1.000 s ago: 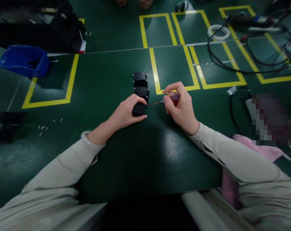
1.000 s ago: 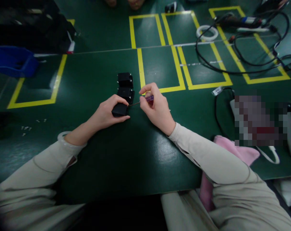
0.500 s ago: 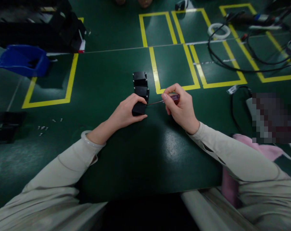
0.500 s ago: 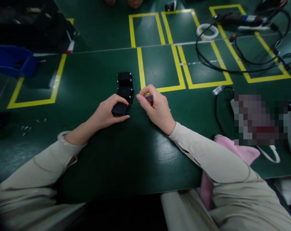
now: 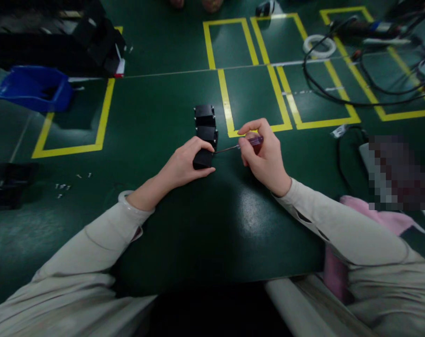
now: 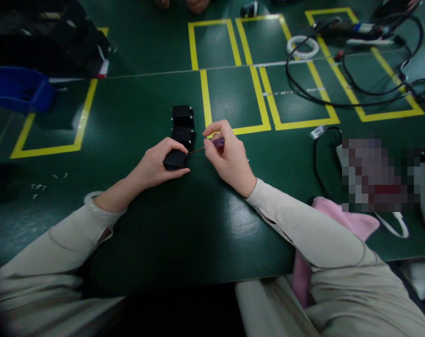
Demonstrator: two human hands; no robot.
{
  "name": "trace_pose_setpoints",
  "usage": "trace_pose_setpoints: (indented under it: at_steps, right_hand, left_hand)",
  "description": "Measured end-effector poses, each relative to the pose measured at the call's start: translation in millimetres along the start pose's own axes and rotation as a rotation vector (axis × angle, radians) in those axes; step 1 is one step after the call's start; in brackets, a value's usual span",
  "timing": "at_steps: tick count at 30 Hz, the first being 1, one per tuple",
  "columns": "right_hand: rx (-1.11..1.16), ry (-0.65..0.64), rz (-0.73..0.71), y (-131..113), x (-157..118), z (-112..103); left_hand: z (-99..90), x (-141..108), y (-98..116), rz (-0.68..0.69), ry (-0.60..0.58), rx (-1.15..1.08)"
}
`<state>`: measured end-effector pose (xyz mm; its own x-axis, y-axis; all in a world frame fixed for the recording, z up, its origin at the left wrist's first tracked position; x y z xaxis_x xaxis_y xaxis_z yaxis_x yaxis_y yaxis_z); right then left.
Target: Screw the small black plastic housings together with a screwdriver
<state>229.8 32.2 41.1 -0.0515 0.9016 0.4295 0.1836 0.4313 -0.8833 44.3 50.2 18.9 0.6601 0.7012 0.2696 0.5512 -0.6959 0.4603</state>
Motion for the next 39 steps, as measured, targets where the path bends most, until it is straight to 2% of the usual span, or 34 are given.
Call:
trace_pose_setpoints:
  at_steps: [7,13,39]
  right_hand:
    - [-0.002,-0.024,0.043,0.9,0.8,1.9]
    - [0.003,-0.002,0.004,1.4,-0.1,-0.1]
    - [-0.002,-0.011,0.005,0.5,0.6,0.9]
  left_hand:
    - [-0.5,0.1,0.1,0.005,0.003,-0.001]
    - [-0.7,0.9,1.6,0.014,0.006,0.001]
    - [-0.4,0.4,0.9,0.006,0.005,0.001]
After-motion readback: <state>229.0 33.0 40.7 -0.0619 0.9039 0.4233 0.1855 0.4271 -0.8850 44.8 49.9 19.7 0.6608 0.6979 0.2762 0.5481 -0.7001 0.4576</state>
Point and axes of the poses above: each hand's wrist, its own x-axis towards the middle knuckle, its own z-axis out of the palm, y = z × x, the point moved 7 cm from there along x, towards the middle knuckle, and after that the axes turned 3 degrees about x, right-handed, at the moved point
